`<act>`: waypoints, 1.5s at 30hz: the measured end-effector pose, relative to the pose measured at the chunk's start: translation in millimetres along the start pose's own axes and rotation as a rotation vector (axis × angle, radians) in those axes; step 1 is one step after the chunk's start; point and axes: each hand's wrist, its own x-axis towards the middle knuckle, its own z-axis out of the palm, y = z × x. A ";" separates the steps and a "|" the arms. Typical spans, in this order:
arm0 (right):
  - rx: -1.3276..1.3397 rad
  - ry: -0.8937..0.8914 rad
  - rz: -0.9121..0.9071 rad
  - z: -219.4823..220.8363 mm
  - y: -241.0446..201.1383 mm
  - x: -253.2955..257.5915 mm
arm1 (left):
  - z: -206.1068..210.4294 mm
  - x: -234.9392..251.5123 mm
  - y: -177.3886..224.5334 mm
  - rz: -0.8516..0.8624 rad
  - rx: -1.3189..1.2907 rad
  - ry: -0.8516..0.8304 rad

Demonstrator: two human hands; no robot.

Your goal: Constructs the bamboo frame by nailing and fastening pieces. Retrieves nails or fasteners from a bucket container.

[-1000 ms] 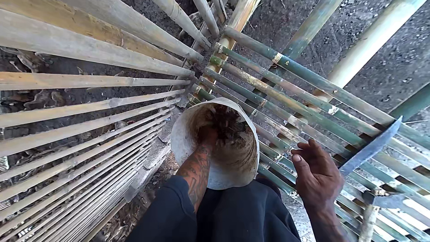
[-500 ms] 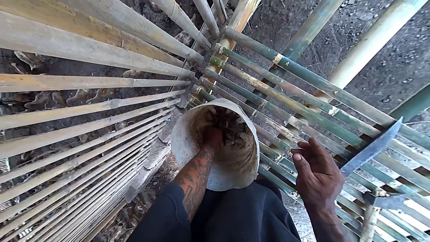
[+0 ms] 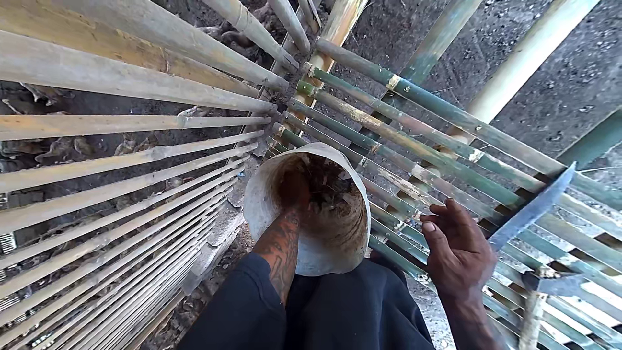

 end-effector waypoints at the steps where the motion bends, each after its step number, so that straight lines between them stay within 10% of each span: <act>1: 0.004 0.002 0.002 -0.8 1.0 0.0 | 12.8 13.9 -8.9 0.048 0.029 0.042; 22: 0.026 0.052 0.037 -13.5 9.3 -3.9 | -12.1 21.2 5.1 0.188 0.386 -0.101; 45: 0.014 0.038 0.000 -33.6 13.0 -11.6 | -104.2 -82.6 -33.6 0.674 -1.030 -0.591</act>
